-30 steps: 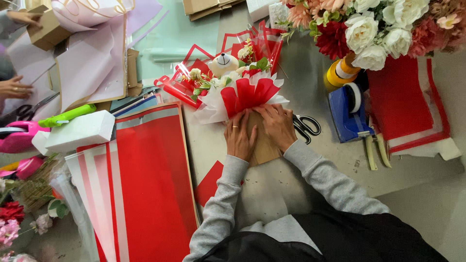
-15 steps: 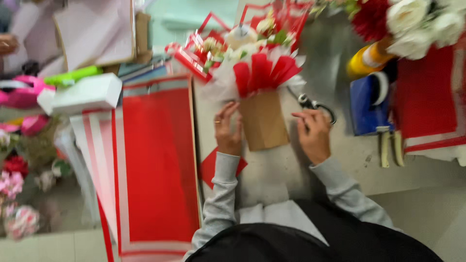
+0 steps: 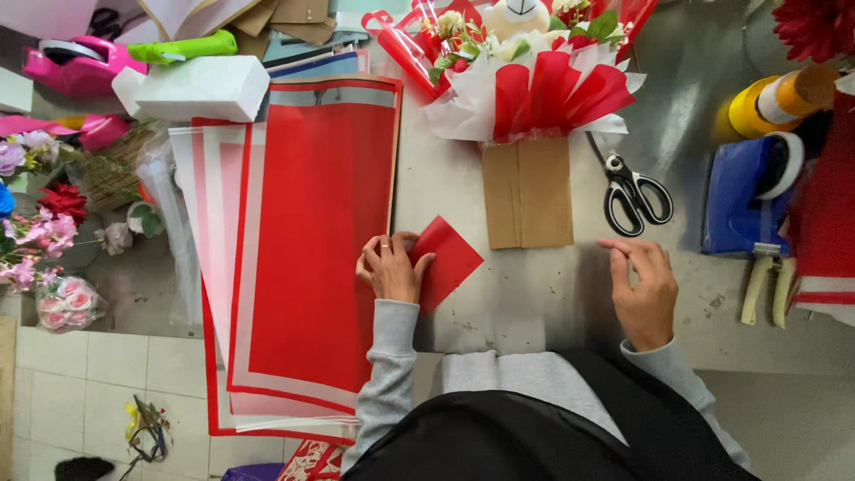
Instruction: The person folds small red paper squares into cones and secures them with tape. They then attach the cones to a bouquet wrapped in white tissue and brown paper, arranging them around the base.
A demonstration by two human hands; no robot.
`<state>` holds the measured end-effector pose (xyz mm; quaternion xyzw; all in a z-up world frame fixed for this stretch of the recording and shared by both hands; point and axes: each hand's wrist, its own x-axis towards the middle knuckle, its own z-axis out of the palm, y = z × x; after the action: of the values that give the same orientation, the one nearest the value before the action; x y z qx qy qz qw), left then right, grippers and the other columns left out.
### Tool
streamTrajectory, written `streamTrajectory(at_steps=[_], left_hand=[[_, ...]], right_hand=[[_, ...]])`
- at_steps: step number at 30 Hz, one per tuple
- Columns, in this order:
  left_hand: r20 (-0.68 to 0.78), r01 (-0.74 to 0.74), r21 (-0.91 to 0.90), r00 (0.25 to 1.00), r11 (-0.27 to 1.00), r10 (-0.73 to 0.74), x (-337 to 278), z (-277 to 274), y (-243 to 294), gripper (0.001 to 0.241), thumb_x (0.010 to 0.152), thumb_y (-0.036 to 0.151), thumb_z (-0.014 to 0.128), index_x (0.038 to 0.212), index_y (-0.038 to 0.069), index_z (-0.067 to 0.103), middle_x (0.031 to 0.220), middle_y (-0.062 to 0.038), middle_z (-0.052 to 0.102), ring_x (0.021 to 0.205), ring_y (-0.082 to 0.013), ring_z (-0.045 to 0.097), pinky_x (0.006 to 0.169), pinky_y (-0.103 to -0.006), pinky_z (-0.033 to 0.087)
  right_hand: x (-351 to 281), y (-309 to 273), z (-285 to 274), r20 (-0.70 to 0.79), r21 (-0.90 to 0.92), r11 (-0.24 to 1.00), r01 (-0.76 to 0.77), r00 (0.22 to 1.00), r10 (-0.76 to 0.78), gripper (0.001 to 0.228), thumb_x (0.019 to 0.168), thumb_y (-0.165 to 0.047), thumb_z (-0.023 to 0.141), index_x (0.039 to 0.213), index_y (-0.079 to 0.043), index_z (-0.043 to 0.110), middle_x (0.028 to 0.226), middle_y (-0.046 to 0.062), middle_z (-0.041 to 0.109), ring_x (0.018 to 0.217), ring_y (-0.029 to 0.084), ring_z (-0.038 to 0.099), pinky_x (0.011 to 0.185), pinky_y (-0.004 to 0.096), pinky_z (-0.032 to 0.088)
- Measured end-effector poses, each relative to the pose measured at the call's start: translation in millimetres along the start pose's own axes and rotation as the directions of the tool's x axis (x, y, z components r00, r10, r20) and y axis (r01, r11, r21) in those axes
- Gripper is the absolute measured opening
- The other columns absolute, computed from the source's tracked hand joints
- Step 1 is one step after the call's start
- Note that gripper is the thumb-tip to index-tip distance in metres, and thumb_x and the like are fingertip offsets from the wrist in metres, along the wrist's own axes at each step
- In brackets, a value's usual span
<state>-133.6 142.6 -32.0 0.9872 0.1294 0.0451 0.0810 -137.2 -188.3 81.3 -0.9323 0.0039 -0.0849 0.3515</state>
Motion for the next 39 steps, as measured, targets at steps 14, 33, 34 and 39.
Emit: streamTrajectory(at_steps=[14,33,34,39], left_hand=[[-0.702,-0.631,-0.313,0.657,0.710,0.274,-15,-150,94,0.017,0.075,0.014,0.073,0.062,0.024,0.066,0.074,0.009,0.066,0.073,-0.0151,0.062,0.085,-0.0351,0.041],[0.334,0.336,-0.941,0.904,0.040,0.265,-26,-140,142,0.042,0.082,0.027,0.068,0.114,0.000,0.061,0.093,-0.016,0.067,0.083,-0.0277,0.066,0.073,-0.0424,0.057],[0.334,0.337,-0.941,0.903,0.040,0.271,-24,-140,143,0.042,0.082,0.027,0.068,0.114,0.000,0.061,0.093,-0.016,0.067,0.083,-0.0277,0.066,0.073,-0.0424,0.057],[0.092,0.072,-0.937,0.995,0.342,0.042,-21,-137,148,0.020,0.071,0.019,0.081,0.079,0.007,0.067,0.080,-0.009,0.071,0.080,-0.0236,0.070,0.076,-0.0357,0.057]], right_hand=[[1,-74,-12,0.544,0.808,0.355,-0.471,0.827,-0.141,0.069,0.080,-0.044,0.060,0.130,0.001,0.042,0.116,0.019,0.052,0.096,0.024,0.056,0.080,0.036,0.050],[18,-56,-64,0.324,0.627,0.685,-0.370,0.924,0.202,0.028,0.086,-0.015,0.060,0.107,0.002,0.066,0.097,0.014,0.067,0.089,0.020,0.061,0.087,0.037,0.048],[18,-55,-65,0.321,0.627,0.685,-0.370,0.924,0.206,0.028,0.086,-0.015,0.060,0.107,0.002,0.066,0.097,0.014,0.067,0.089,0.020,0.061,0.087,0.037,0.048],[18,-51,-64,0.094,0.521,0.819,-0.239,0.970,0.223,0.021,0.084,-0.017,0.069,0.095,0.001,0.066,0.085,0.014,0.062,0.081,0.020,0.062,0.084,0.034,0.050]])
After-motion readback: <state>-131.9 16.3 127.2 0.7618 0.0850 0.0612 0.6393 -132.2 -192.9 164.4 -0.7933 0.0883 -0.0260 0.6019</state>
